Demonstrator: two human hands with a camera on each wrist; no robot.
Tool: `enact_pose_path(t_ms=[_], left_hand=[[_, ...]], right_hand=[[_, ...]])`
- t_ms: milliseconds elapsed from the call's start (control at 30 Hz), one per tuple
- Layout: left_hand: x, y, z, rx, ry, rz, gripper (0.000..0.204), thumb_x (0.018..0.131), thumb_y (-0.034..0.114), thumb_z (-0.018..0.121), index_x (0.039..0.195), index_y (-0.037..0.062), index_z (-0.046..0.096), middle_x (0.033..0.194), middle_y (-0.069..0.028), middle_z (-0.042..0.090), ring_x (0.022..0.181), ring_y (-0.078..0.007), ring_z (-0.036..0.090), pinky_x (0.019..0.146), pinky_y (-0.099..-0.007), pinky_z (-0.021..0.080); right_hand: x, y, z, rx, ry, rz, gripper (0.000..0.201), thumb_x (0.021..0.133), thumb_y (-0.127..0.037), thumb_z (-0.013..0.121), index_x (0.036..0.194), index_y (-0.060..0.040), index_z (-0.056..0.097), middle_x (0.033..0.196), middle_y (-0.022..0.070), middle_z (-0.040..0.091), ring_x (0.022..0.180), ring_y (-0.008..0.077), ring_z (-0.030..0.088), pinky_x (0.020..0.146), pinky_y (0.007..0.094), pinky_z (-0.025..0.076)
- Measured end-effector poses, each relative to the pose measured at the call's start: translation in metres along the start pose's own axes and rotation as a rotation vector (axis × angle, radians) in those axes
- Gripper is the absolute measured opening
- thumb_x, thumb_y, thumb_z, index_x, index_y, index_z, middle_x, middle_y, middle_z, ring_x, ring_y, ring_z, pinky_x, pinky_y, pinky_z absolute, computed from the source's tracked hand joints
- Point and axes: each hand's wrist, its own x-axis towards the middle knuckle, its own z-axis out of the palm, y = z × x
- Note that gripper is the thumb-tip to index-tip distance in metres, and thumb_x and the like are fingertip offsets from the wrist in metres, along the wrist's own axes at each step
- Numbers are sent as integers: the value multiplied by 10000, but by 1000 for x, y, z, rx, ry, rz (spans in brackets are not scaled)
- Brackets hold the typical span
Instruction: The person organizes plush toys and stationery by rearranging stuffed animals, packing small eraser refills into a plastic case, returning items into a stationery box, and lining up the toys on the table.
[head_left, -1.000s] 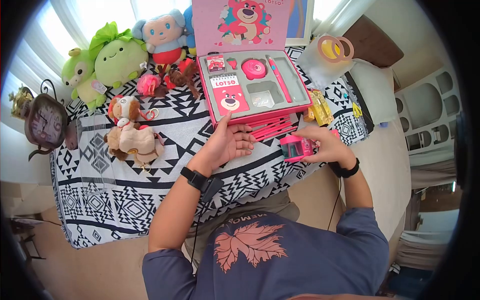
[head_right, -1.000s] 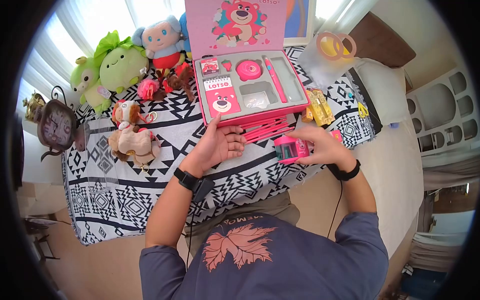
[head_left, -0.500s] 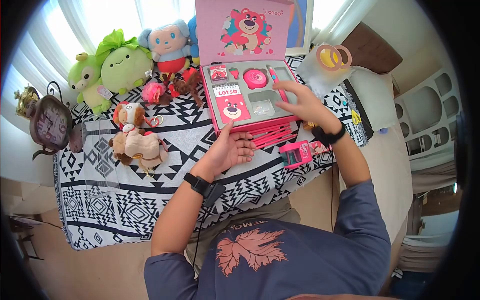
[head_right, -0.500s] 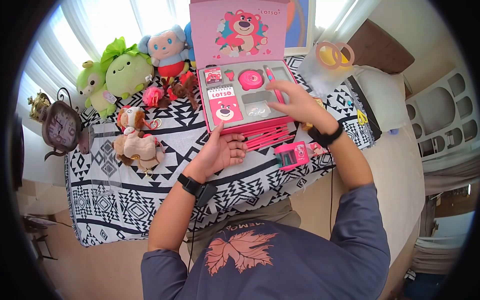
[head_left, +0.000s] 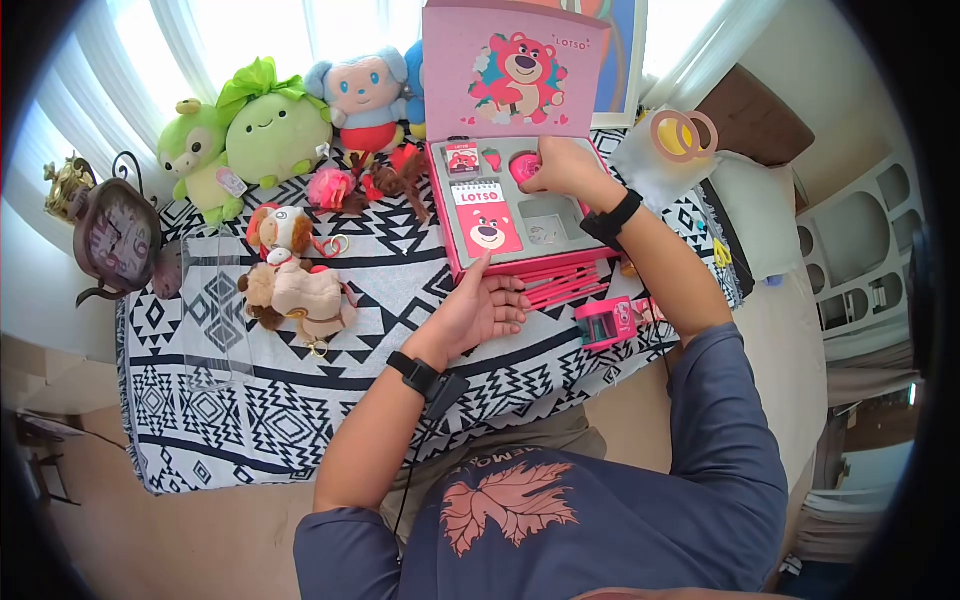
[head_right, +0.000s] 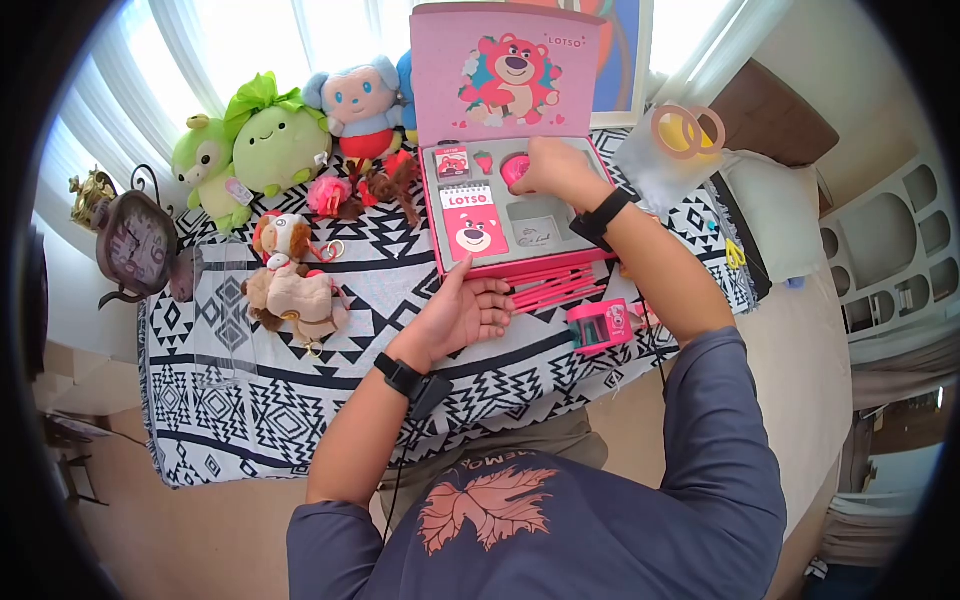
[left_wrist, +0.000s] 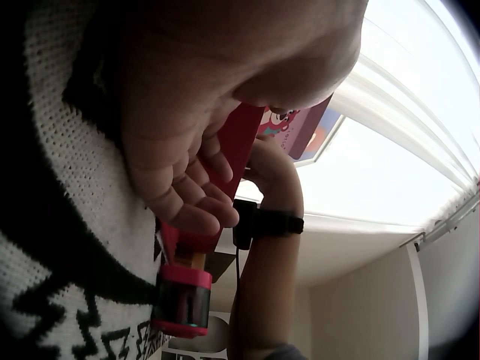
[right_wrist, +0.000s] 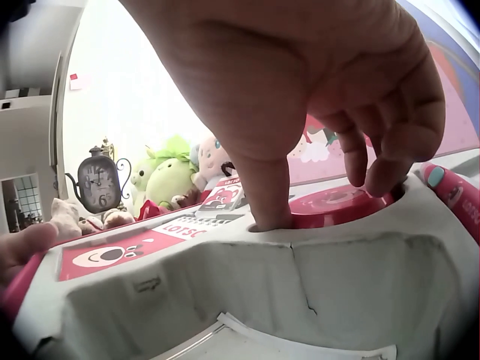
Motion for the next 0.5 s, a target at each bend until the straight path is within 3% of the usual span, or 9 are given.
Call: enact_pose_path(t_ms=[100,300,400,467,500], left_hand=[[1,-1,0,-1,-8,-3,731,1062,756,410,1164,69,637,1032,-114,707,905,-232,697,846,-368,573],[2,-1,-2,0,-6,-3,755,1086,735,356,1203,44,638,1058,-121,716,910,-228,699,838,-363,574],[2,-1,-1,5,-6,-13,755,1087,735,349,1210,45,632,1058,-121,715,912,-227,700,841,-363,574],[3,-1,-1,8,2,-15,752,1086,737,346,1207,49,626,1054,-121,714,914,-228,702,842,-363,574],[2,-1,0,7,1,-18,752,1086,737,346,1207,49,626,1054,-121,714,914,-228,702,842,-363,574]], right_hand=[[6,10,9,22,-20,31,664,620,-388,934,1046,52,675,970,255,738,903,362,743,788,420,577],[4,30,5,338,71,8,762,594,-400,954,1173,-9,652,994,131,719,887,240,710,761,370,566],[2,36,2,448,44,28,787,646,-387,955,1267,-11,651,1030,91,707,915,184,693,789,345,561],[1,41,-2,785,-68,154,779,721,-356,938,1348,0,641,1126,87,716,972,157,697,829,327,570],[0,47,-4,785,-69,157,779,721,-356,938,1348,0,641,1126,87,716,972,157,697,829,327,570]])
